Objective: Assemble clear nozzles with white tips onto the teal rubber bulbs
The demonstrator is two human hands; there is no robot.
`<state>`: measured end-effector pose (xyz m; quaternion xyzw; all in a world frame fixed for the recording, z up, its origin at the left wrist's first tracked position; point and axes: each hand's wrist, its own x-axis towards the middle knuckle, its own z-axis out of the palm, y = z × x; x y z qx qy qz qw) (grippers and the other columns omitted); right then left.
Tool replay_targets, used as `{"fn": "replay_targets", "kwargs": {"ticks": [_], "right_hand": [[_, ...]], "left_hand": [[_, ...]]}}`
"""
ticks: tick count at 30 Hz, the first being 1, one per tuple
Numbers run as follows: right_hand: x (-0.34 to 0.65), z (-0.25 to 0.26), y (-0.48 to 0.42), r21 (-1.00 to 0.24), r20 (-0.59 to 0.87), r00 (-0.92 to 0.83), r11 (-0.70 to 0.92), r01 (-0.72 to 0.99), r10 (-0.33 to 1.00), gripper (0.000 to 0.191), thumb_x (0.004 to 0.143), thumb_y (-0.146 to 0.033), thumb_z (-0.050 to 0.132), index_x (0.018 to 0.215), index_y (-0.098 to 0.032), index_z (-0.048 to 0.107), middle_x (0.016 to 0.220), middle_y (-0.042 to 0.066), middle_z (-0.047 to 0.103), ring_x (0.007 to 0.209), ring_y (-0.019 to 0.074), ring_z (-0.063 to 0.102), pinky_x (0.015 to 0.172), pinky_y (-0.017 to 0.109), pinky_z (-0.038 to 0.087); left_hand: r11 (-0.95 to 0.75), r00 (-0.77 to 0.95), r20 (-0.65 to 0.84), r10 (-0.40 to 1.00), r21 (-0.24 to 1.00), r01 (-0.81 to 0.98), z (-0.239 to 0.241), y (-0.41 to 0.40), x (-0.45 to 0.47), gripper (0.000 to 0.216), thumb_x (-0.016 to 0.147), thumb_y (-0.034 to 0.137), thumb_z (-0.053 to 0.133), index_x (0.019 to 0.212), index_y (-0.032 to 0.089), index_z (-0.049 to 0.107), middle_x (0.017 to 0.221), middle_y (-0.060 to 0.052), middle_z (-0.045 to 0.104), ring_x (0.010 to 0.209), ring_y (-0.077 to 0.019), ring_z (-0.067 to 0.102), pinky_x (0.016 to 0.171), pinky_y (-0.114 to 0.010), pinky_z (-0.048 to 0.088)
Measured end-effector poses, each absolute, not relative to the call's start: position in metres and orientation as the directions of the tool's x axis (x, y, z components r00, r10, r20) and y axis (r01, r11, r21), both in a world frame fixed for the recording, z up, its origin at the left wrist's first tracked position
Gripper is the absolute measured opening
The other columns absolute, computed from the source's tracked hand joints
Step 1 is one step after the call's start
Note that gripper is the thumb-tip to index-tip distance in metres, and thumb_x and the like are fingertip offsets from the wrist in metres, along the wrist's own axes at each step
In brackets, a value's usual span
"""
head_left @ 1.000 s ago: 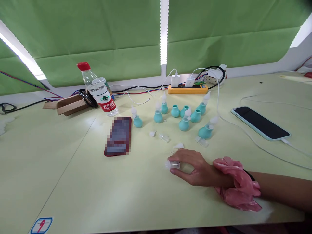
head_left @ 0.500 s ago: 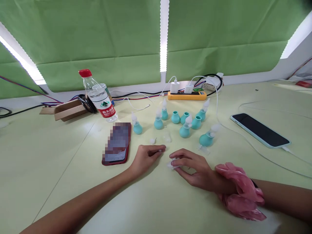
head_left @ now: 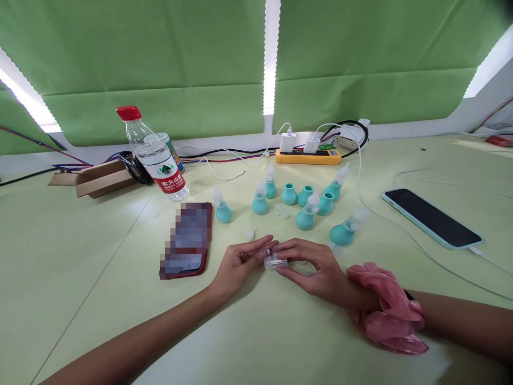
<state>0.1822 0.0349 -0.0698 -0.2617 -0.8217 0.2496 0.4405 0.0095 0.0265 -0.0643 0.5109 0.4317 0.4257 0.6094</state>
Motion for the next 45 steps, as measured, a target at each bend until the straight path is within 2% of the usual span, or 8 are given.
{"fn": "replay_targets", "kwargs": {"ticks": [6,11,14,18,25,35,40,45], "right_hand": [[0.1830,-0.0709,0.0362,-0.641,0.618,-0.410,0.731,0.232,0.671,0.015,0.068,-0.015,0.060,0.083,-0.018,0.061,0.079,0.003,0.054,0.073,0.0105,0.056,0.062,0.022,0.050],[0.1831,-0.0714,0.0373,-0.616,0.631,-0.460,0.764,0.193,0.625,0.018,0.068,-0.012,0.060,0.085,-0.019,0.060,0.079,0.003,0.057,0.072,0.0099,0.056,0.062,0.022,0.049],[0.1829,-0.0720,0.0375,-0.607,0.640,-0.468,0.775,0.178,0.609,0.020,0.068,-0.011,0.061,0.086,-0.018,0.060,0.079,0.003,0.058,0.073,0.0103,0.056,0.063,0.022,0.049],[0.1832,-0.0726,0.0374,-0.600,0.652,-0.447,0.777,0.189,0.613,0.019,0.068,-0.011,0.060,0.086,-0.018,0.060,0.082,0.004,0.058,0.076,0.0110,0.057,0.066,0.023,0.049],[0.1842,-0.0724,0.0383,-0.602,0.649,-0.429,0.769,0.214,0.628,0.018,0.069,-0.011,0.060,0.085,-0.019,0.060,0.082,0.003,0.058,0.074,0.0105,0.056,0.065,0.023,0.049],[0.1851,-0.0697,0.0350,-0.620,0.618,-0.469,0.758,0.203,0.631,0.019,0.067,-0.013,0.061,0.086,-0.015,0.058,0.077,0.004,0.061,0.072,0.0108,0.057,0.064,0.022,0.050],[0.1838,-0.0693,0.0347,-0.603,0.648,-0.430,0.768,0.215,0.629,0.017,0.068,-0.013,0.060,0.084,-0.017,0.060,0.080,0.004,0.059,0.072,0.0108,0.057,0.064,0.023,0.050],[0.1834,-0.0718,0.0351,-0.619,0.640,-0.425,0.758,0.207,0.639,0.018,0.068,-0.012,0.060,0.085,-0.019,0.060,0.081,0.004,0.057,0.071,0.0106,0.056,0.061,0.023,0.050]], "left_hand": [[0.182,0.258,-0.145,0.955,0.975,-0.126,-0.0631,0.0242,0.0106,0.045,0.068,0.031,0.061,0.109,0.014,0.052,0.098,-0.010,0.062,0.094,-0.0217,0.057,0.087,-0.038,0.043],[0.187,0.202,-0.152,0.967,0.968,-0.166,-0.0622,0.0218,0.0119,0.024,0.059,0.026,0.069,0.074,0.012,0.056,0.076,-0.008,0.068,0.076,-0.0214,0.063,0.076,-0.037,0.048],[0.153,0.189,-0.123,0.974,0.976,-0.156,-0.0625,0.0213,0.0116,0.019,0.057,0.023,0.070,0.065,0.012,0.057,0.072,-0.006,0.068,0.071,-0.0205,0.063,0.072,-0.034,0.050],[0.128,0.181,-0.109,0.977,0.987,-0.093,-0.0631,0.0212,0.0108,0.019,0.058,0.023,0.069,0.073,0.012,0.066,0.083,-0.007,0.067,0.080,-0.0216,0.062,0.077,-0.033,0.051],[0.081,0.216,-0.080,0.973,0.997,0.007,-0.0651,0.0204,0.0100,0.027,0.067,0.025,0.062,0.092,0.015,0.064,0.095,-0.005,0.064,0.091,-0.0211,0.058,0.084,-0.032,0.047],[0.111,0.199,-0.108,0.974,0.994,-0.004,-0.0635,0.0233,0.0094,0.021,0.066,0.026,0.063,0.081,0.012,0.066,0.076,-0.005,0.068,0.073,-0.0173,0.063,0.068,-0.024,0.051],[0.112,0.189,-0.110,0.976,0.994,-0.001,-0.0631,0.0238,0.0089,0.021,0.067,0.027,0.062,0.082,0.012,0.065,0.075,-0.005,0.068,0.071,-0.0161,0.063,0.066,-0.022,0.051],[0.033,0.163,-0.029,0.986,0.999,-0.019,-0.0617,0.0205,0.0091,0.016,0.066,0.023,0.063,0.079,0.015,0.066,0.080,-0.004,0.068,0.074,-0.0158,0.063,0.069,-0.022,0.051]]}}
